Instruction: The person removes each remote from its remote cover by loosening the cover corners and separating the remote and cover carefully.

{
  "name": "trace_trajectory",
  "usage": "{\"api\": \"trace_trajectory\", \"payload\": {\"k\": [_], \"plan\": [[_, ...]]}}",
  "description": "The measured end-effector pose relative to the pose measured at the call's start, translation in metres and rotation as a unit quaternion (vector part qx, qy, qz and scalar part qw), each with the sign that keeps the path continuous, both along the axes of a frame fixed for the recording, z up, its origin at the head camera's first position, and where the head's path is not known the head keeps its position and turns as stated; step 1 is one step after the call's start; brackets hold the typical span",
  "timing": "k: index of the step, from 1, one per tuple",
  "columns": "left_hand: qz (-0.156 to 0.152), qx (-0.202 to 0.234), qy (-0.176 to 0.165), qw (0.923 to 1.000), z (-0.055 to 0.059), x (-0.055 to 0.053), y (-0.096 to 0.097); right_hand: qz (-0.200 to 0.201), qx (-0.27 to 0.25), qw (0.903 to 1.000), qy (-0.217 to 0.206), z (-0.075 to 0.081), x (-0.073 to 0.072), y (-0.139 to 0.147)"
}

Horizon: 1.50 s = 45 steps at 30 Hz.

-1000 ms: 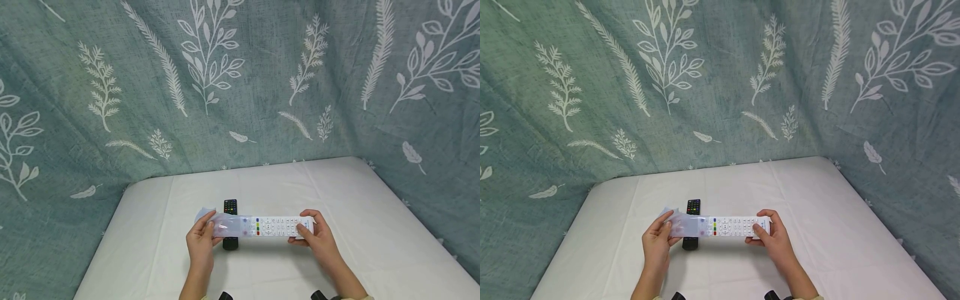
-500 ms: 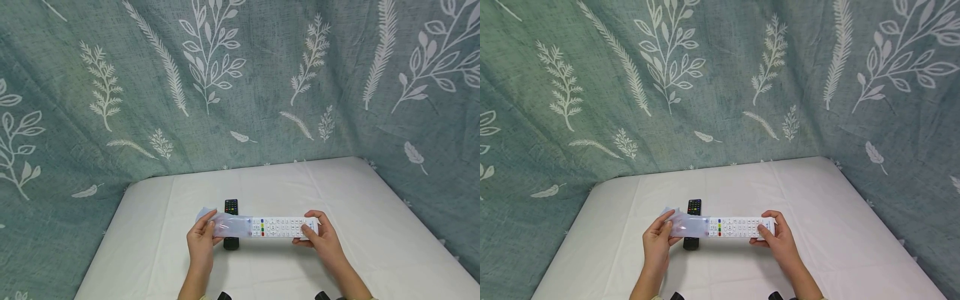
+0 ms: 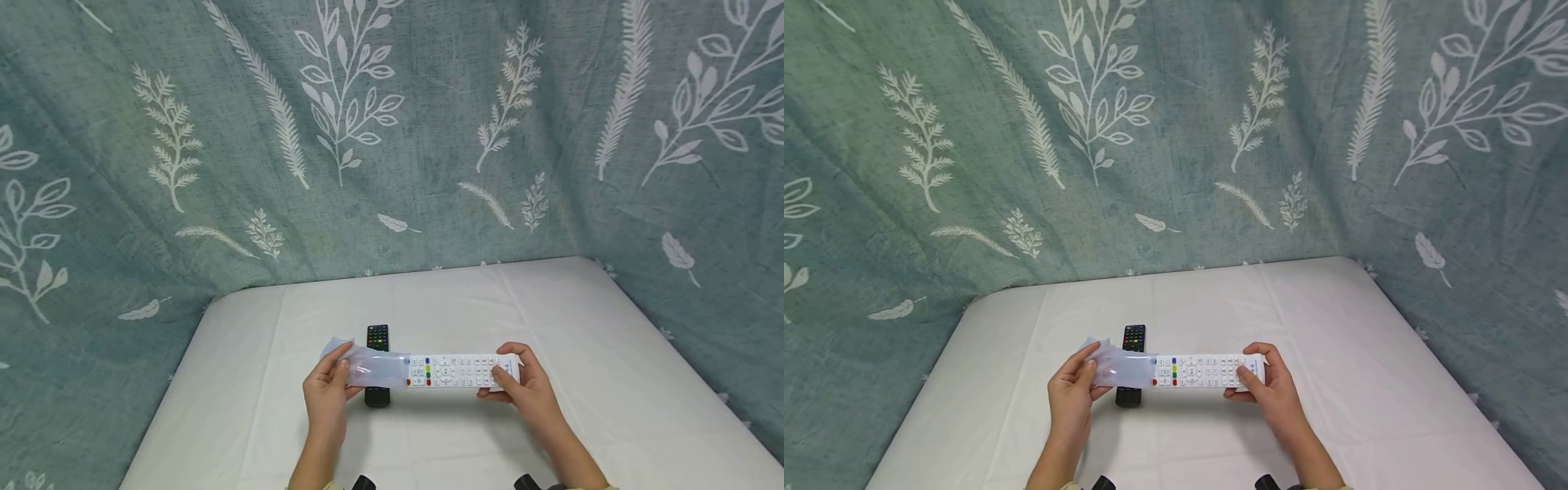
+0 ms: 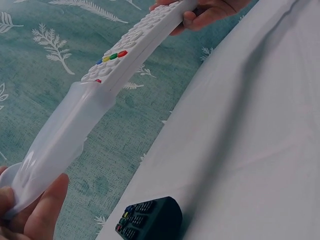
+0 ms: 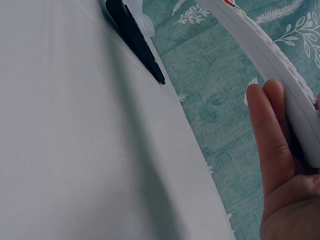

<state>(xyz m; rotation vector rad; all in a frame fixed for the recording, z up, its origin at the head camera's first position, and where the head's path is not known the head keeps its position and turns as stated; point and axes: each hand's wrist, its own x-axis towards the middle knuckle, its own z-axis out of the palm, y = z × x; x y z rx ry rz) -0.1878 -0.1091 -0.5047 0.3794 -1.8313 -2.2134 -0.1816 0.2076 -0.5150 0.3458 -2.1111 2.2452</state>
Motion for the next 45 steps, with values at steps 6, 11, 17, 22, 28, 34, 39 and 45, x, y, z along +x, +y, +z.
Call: {"api": "trace_trajectory", "payload": {"k": [6,11,17,22,28,34,39,45], "plan": [[0.007,-0.004,0.006,0.9999,-0.001,0.0,-0.001,0.002,0.001,1.0,-0.001,-0.001,0.0,-0.001],[0.013,-0.001,0.008,0.9999,0.0,0.0,-0.007,-0.009,0.011,0.9999,-0.007,-0.004,-0.001,0.004],[0.048,-0.003,0.007,0.9988,-0.001,-0.004,-0.022,-0.064,0.039,0.9972,-0.008,-0.002,0.003,0.023],[0.026,-0.01,0.002,0.9996,0.003,-0.006,-0.021,-0.062,0.049,0.9968,-0.009,0.0,0.005,0.023],[0.022,-0.022,-0.007,0.9995,0.005,-0.006,-0.018,-0.071,0.062,0.9955,-0.012,-0.002,0.005,0.022],[0.018,-0.022,-0.017,0.9994,0.004,-0.007,-0.013,-0.082,0.042,0.9954,-0.027,0.0,0.003,0.02],[0.014,-0.026,-0.022,0.9993,0.004,-0.011,-0.007,-0.096,0.023,0.9944,-0.039,-0.001,0.002,0.018],[0.003,-0.03,-0.019,0.9994,0.003,-0.016,-0.001,-0.118,0.005,0.992,-0.046,-0.007,0.0,0.019]]}}
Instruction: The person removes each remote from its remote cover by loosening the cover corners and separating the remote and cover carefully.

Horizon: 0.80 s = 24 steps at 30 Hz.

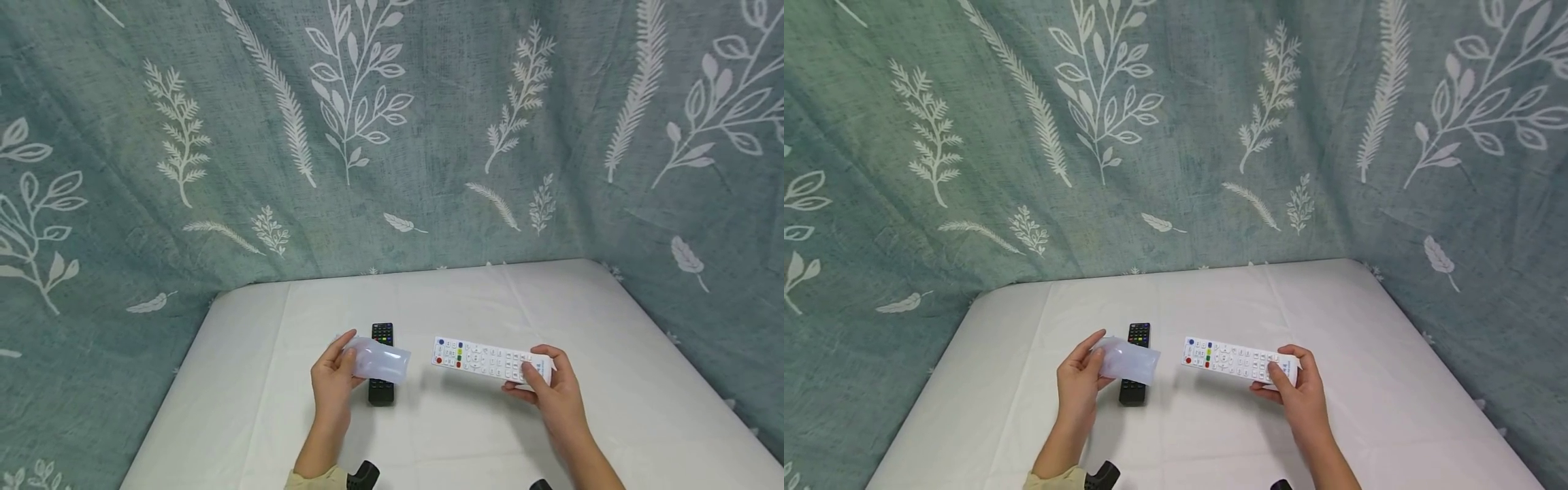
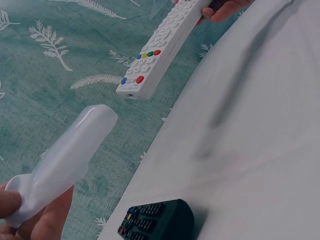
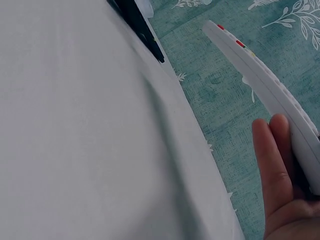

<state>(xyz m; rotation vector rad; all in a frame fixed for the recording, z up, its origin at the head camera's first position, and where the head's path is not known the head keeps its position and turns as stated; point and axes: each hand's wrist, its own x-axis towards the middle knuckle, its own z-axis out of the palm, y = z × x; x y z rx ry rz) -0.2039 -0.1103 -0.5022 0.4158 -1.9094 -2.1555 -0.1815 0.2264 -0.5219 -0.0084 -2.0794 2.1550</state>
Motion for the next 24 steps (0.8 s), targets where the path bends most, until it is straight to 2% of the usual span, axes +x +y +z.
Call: {"api": "trace_trajectory", "payload": {"k": [10,16,19,24], "plan": [[-0.035,0.01,0.014,0.9993,-0.001,-0.004,0.011,-0.005,-0.02,0.9997,0.008,-0.006,0.0,0.005],[-0.055,-0.017,-0.008,0.9983,0.003,-0.006,0.016,-0.009,-0.031,0.9995,0.003,-0.011,0.002,0.005],[-0.087,-0.022,-0.021,0.9958,0.004,-0.009,0.021,-0.016,-0.042,0.999,-0.001,-0.012,0.003,0.004],[-0.168,-0.026,-0.026,0.9852,0.003,-0.015,0.032,-0.027,-0.067,0.9973,-0.012,-0.012,0.003,-0.001]]}}
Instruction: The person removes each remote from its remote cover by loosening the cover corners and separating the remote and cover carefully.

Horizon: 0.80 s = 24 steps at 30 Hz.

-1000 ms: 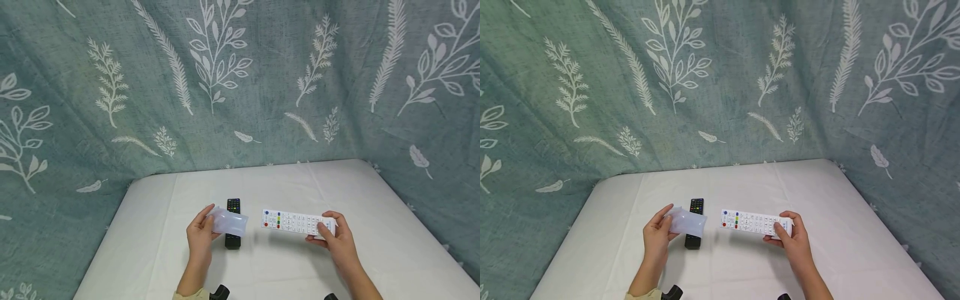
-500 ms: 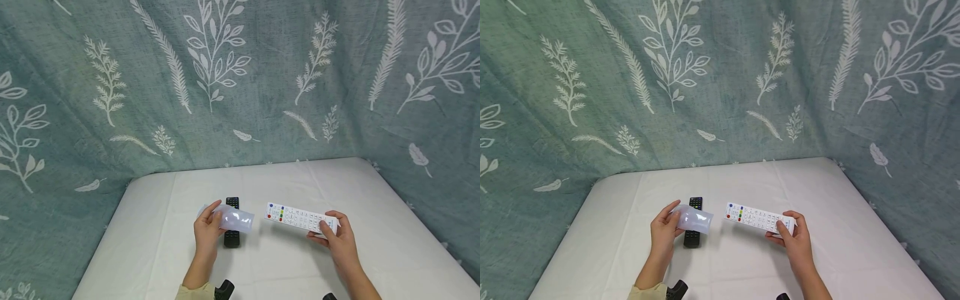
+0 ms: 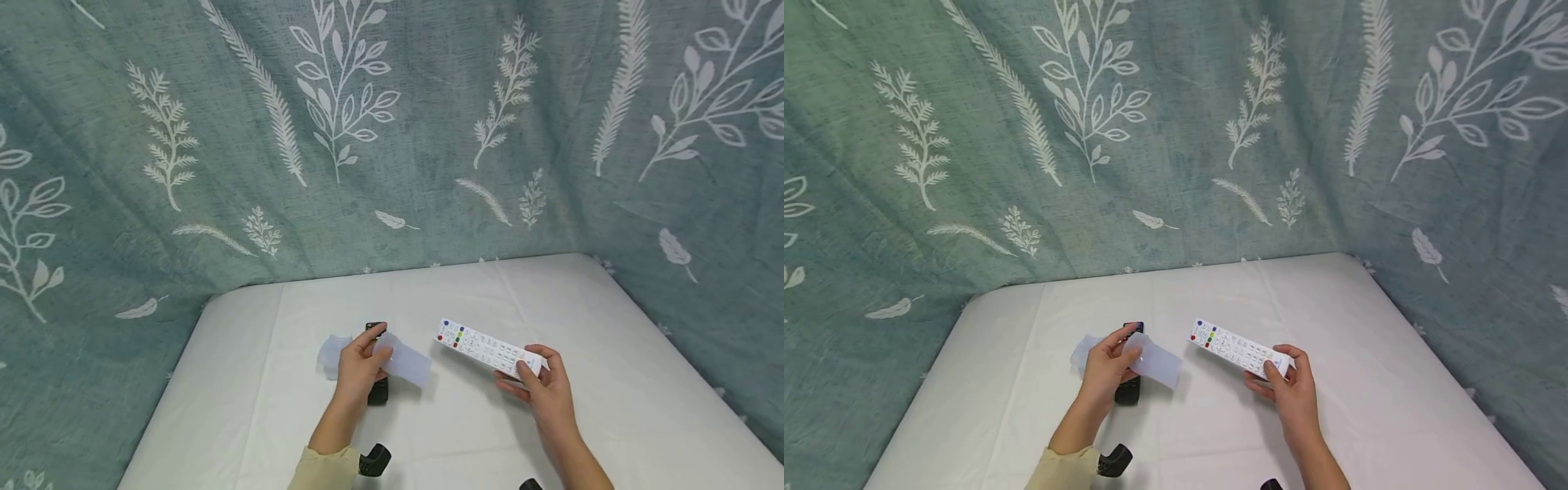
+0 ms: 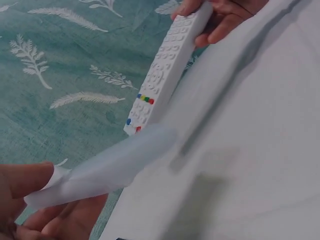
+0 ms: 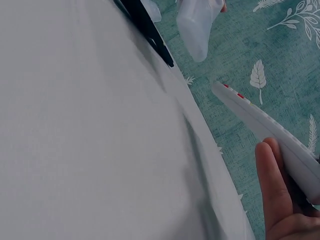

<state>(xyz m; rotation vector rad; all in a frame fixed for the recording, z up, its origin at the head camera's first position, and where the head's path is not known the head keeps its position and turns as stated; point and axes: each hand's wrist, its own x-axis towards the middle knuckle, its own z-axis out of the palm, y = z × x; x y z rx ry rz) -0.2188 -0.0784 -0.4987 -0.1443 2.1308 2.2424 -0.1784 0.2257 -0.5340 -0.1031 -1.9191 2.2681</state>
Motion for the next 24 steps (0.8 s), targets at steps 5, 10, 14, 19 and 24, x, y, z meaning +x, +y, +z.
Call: {"api": "trace_trajectory", "payload": {"k": [5,10,14,19,24], "plan": [[-0.033,-0.016,0.002,0.9993,-0.004,-0.006,0.011,-0.02,-0.014,0.9994,-0.026,0.002,-0.001,-0.008],[-0.043,-0.019,-0.004,0.9989,-0.006,-0.013,0.02,-0.037,-0.013,0.9979,-0.051,0.002,-0.001,-0.011],[-0.055,-0.039,-0.007,0.9977,-0.008,-0.019,0.023,-0.035,-0.015,0.9976,-0.058,0.001,-0.001,-0.012],[-0.074,-0.072,-0.002,0.9946,-0.01,-0.024,0.028,-0.031,-0.018,0.9973,-0.065,-0.002,0.0,-0.013],[-0.083,-0.098,0.002,0.9917,-0.009,-0.033,0.034,-0.031,-0.018,0.997,-0.069,-0.003,-0.001,-0.013]]}}
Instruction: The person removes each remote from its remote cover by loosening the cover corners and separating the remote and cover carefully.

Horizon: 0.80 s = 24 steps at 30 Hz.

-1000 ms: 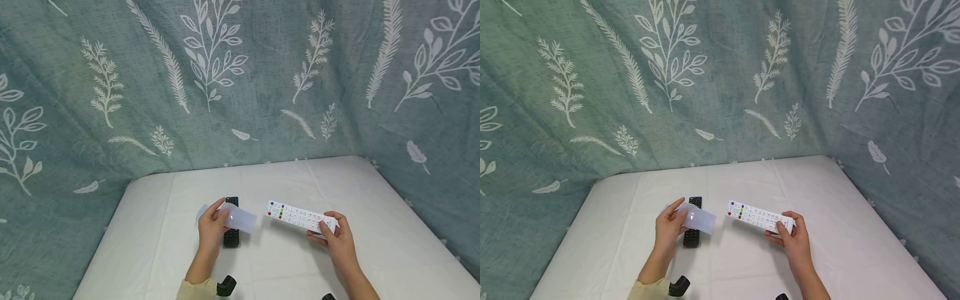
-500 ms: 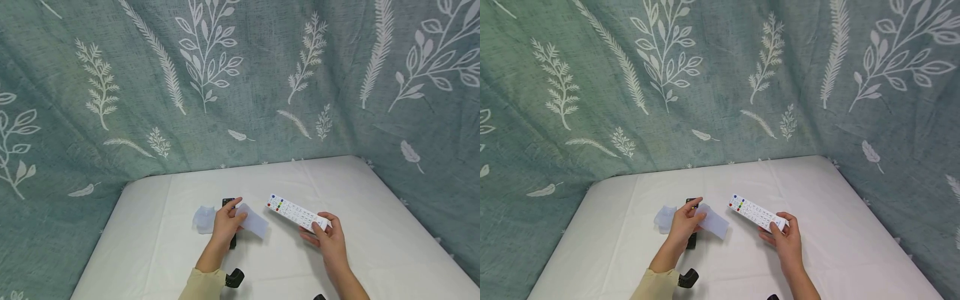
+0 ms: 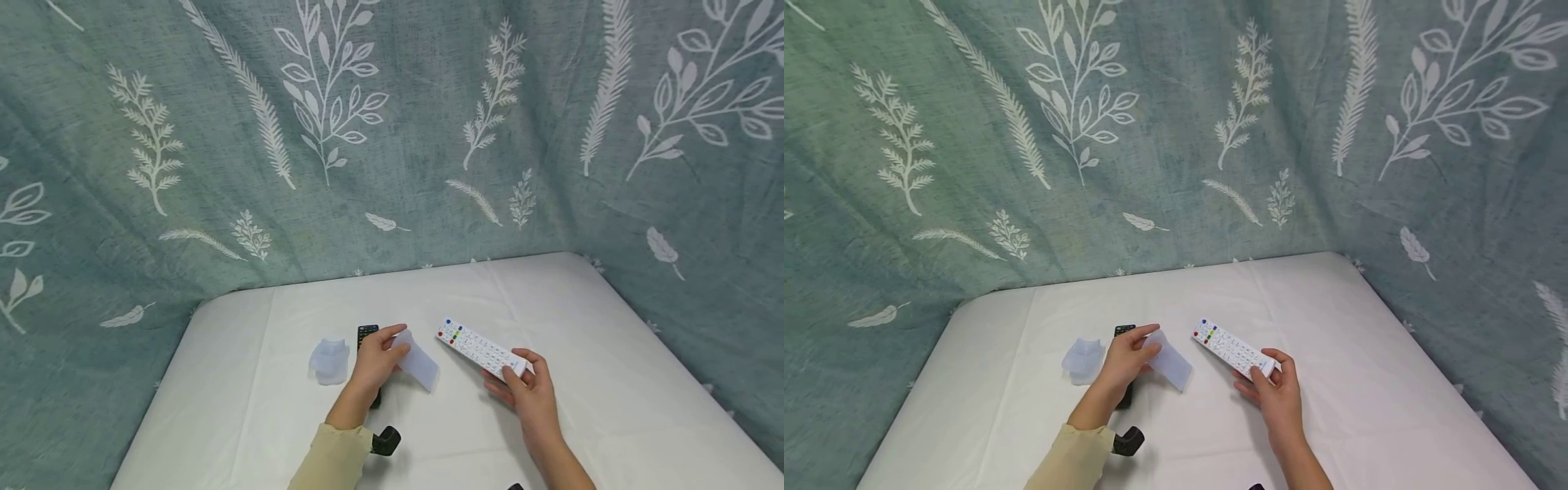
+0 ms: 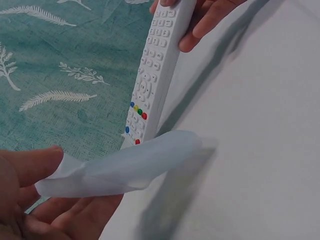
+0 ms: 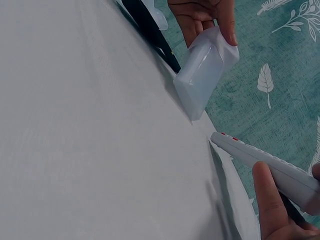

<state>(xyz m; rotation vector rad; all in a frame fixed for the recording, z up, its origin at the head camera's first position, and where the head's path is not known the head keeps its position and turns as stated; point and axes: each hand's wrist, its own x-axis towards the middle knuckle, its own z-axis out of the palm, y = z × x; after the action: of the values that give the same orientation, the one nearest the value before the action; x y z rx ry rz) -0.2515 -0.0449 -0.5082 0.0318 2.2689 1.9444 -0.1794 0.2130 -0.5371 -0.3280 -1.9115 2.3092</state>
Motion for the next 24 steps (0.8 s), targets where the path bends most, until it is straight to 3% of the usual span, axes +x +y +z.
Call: {"api": "trace_trajectory", "payload": {"k": [6,12,17,24], "plan": [[0.008,-0.022,0.001,0.9997,-0.001,-0.007,0.004,0.002,0.01,0.9998,-0.015,-0.002,-0.001,-0.002],[0.033,-0.07,0.023,0.9968,-0.003,-0.005,0.013,0.034,0.054,0.9973,-0.035,0.002,-0.002,-0.001],[0.027,-0.117,0.057,0.9912,-0.006,-0.004,0.022,0.068,0.08,0.9939,-0.032,0.002,-0.001,-0.001],[0.018,-0.182,0.054,0.9816,-0.012,-0.003,0.033,0.093,0.112,0.9892,-0.015,-0.004,0.003,-0.003]]}}
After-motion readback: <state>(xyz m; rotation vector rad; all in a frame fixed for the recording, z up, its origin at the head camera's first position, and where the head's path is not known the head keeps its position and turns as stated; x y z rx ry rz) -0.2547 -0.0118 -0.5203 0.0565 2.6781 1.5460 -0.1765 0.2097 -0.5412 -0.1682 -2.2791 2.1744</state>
